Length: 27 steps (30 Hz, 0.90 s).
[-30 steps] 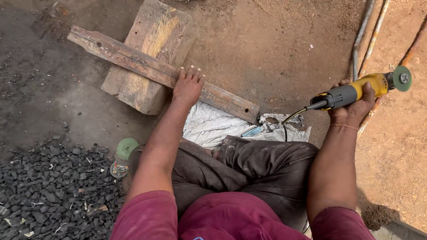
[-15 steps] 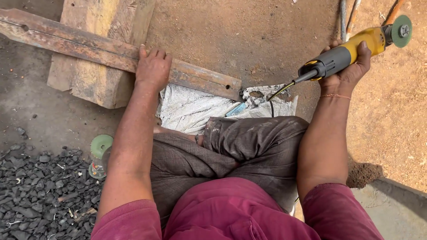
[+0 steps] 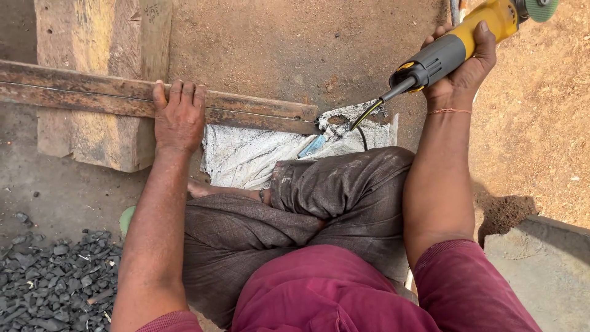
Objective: The person sits on the ground and uses an angle grinder to grind a long rusted metal bar resting on wooden blocks, producing sparks. They reposition the bar, grind other sections, briefly carry the grinder aside, and resume grinding and touching the bar.
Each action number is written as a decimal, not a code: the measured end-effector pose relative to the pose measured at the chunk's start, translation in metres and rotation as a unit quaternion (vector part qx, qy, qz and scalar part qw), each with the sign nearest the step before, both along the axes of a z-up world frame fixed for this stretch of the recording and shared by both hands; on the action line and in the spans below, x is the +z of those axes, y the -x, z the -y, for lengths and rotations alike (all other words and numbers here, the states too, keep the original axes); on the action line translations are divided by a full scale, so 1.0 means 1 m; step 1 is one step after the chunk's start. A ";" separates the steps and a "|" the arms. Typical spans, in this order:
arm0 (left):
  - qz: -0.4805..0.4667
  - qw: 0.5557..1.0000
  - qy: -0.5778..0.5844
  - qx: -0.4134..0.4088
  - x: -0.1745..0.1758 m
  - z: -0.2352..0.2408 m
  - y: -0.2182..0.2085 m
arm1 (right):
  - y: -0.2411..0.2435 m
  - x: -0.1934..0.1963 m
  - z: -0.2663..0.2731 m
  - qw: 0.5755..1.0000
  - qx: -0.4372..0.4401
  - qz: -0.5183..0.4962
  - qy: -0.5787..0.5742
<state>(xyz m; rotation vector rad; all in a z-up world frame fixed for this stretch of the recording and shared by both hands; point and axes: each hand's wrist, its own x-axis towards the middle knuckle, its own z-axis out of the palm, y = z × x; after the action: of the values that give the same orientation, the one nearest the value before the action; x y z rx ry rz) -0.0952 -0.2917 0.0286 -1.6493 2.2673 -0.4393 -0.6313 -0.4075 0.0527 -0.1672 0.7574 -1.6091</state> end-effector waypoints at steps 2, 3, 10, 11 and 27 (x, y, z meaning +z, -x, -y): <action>-0.003 1.000 -0.017 0.000 0.000 0.005 0.001 | -0.001 0.004 0.000 1.000 -0.010 -0.002 -0.001; -0.007 0.999 -0.037 0.003 -0.001 0.006 0.001 | -0.002 0.005 -0.001 1.000 -0.017 -0.006 -0.004; -0.143 0.987 -0.008 -0.074 0.019 -0.038 0.107 | 0.004 -0.005 -0.003 0.999 -0.005 0.032 0.009; -0.198 0.974 -0.099 -0.054 0.003 -0.049 0.123 | 0.005 -0.007 -0.001 1.000 -0.014 0.008 0.010; -0.230 0.967 -0.112 -0.016 -0.076 -0.044 0.247 | 0.036 -0.073 0.028 0.990 0.040 0.132 -0.042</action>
<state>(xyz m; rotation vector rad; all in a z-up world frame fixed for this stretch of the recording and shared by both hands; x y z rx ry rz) -0.3424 -0.2476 -0.0478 -1.7336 2.5464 0.2157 -0.6672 -0.4350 -0.0200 0.0740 0.6036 -1.4846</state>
